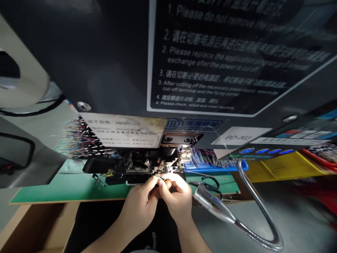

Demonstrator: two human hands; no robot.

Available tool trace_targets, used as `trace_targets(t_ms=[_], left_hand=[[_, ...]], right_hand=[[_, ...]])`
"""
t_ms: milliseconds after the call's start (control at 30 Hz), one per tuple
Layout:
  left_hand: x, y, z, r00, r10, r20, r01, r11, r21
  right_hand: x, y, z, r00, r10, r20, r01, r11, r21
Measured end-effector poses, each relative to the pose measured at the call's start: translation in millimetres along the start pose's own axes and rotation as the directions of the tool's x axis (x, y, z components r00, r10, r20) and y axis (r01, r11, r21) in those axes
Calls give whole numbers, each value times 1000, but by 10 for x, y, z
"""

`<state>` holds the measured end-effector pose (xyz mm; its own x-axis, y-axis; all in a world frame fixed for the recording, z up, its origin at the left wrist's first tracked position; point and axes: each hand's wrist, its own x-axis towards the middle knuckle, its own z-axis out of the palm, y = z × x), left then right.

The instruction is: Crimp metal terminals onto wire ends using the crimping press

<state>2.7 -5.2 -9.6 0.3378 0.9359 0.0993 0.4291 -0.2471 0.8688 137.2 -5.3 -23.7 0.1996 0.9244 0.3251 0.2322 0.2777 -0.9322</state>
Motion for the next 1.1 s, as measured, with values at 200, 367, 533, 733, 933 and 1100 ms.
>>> trace_targets(t_ms=[200,367,533,733,933,1100], left_hand=[[3,-24,14,1000,-19,12,19,1000,10],[-10,-23,20,1000,5,4,-6,1000,25],[-6,-10,9,999,37,-13,-37,998,54],[4,-14,16,998,39,-44,-35,995,92],[4,-6,5,999,27,-38,-25,997,77],[6,-19,-5,1000,1,2,-1,995,95]], right_hand=[[-1,16,-6,1000,-2,7,2,1000,10],[13,3,-14,996,-85,13,85,996,-5],[4,33,-12,999,-46,7,46,999,23],[22,27,-3,999,-50,8,50,999,-15],[3,28,-14,1000,-31,6,31,999,-11],[-2,29,-22,1000,1,25,-1,1000,-21]])
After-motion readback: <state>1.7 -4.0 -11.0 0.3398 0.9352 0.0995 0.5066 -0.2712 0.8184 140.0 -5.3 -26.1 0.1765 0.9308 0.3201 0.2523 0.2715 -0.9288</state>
